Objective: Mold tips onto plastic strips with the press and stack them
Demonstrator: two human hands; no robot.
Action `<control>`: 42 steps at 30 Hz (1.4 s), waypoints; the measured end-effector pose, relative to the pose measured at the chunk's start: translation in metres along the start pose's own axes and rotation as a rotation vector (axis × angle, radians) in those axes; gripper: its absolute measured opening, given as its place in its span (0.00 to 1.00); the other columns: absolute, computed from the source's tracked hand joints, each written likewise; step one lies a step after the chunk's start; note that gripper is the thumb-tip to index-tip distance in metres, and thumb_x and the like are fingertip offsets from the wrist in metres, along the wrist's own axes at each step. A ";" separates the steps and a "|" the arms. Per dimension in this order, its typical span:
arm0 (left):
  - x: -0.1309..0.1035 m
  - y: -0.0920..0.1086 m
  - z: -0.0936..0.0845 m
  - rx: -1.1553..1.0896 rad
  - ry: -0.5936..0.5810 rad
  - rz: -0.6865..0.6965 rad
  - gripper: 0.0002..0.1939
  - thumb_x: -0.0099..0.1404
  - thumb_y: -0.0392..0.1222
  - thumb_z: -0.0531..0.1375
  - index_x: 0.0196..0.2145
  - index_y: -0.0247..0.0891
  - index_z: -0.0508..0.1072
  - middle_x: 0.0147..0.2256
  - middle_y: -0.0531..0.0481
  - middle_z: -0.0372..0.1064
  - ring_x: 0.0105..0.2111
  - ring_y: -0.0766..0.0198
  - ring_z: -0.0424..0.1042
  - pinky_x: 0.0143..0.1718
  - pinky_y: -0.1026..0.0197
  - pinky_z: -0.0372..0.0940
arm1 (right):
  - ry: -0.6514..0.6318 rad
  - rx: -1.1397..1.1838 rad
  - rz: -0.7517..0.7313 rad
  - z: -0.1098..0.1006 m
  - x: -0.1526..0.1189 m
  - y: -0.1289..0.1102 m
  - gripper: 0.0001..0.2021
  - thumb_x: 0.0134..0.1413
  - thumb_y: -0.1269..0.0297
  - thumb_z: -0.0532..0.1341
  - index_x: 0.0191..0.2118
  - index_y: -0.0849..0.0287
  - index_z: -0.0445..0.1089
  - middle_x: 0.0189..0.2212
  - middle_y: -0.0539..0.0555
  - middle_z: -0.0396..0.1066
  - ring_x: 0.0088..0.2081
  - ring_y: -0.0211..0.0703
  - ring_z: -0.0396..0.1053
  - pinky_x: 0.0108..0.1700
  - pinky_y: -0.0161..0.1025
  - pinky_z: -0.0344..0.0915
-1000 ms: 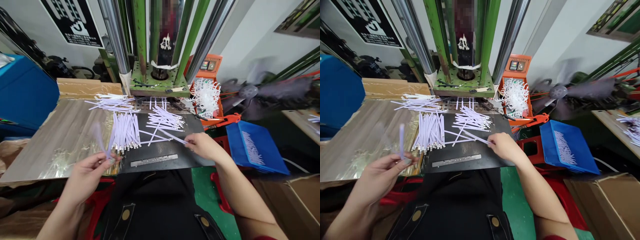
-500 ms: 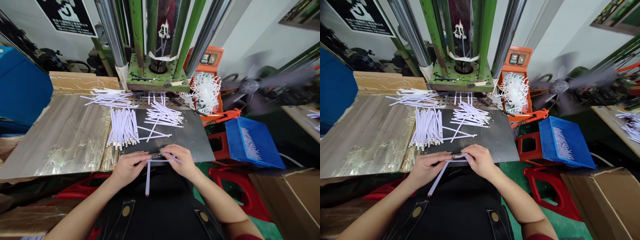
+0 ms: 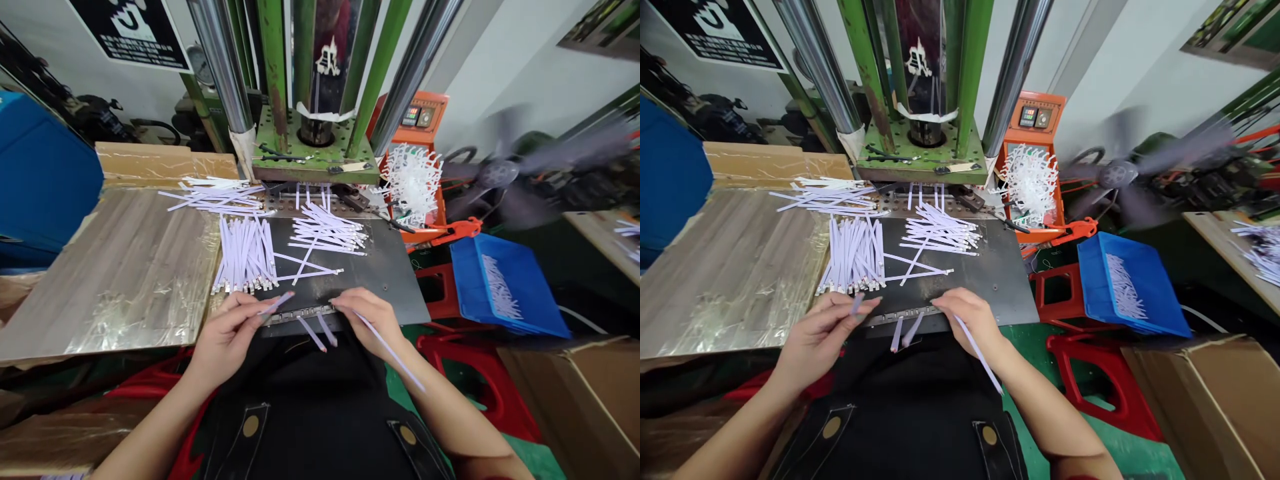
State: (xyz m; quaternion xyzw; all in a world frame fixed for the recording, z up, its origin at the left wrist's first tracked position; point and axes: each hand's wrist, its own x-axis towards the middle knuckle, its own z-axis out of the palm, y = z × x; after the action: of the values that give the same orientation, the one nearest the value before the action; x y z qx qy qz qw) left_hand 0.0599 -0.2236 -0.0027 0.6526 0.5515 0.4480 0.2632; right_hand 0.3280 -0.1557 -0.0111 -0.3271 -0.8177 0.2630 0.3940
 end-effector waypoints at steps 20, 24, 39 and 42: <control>0.004 -0.012 0.017 0.346 -0.148 0.398 0.04 0.68 0.33 0.59 0.39 0.39 0.72 0.37 0.52 0.78 0.37 0.68 0.78 0.44 0.67 0.71 | -0.460 -0.095 -0.009 -0.006 0.023 0.005 0.07 0.62 0.77 0.57 0.35 0.61 0.70 0.33 0.56 0.70 0.37 0.45 0.67 0.41 0.40 0.66; 0.005 -0.001 0.020 0.498 -0.181 0.388 0.06 0.70 0.33 0.55 0.36 0.39 0.70 0.34 0.53 0.77 0.32 0.66 0.77 0.38 0.65 0.71 | -0.643 0.067 0.027 -0.023 0.048 0.018 0.10 0.60 0.81 0.60 0.39 0.59 0.73 0.38 0.53 0.73 0.41 0.41 0.70 0.47 0.36 0.66; 0.034 -0.010 0.004 0.481 -0.399 0.362 0.15 0.69 0.30 0.51 0.48 0.36 0.74 0.46 0.43 0.76 0.48 0.55 0.74 0.51 0.51 0.70 | -0.741 -0.603 0.263 0.011 0.095 0.011 0.04 0.63 0.72 0.60 0.40 0.65 0.72 0.40 0.61 0.72 0.43 0.51 0.70 0.43 0.39 0.61; 0.042 -0.006 0.007 0.509 -0.521 0.338 0.20 0.66 0.29 0.51 0.52 0.34 0.73 0.52 0.40 0.73 0.54 0.50 0.71 0.56 0.44 0.66 | -0.755 -0.575 0.299 0.014 0.099 0.005 0.06 0.63 0.71 0.59 0.43 0.64 0.72 0.41 0.61 0.74 0.40 0.51 0.72 0.38 0.38 0.60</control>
State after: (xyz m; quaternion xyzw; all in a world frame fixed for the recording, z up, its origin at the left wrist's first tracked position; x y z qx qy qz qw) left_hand 0.0630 -0.1809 0.0017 0.8702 0.4446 0.1534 0.1468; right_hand 0.2711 -0.0812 0.0248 -0.4184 -0.8867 0.1805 -0.0778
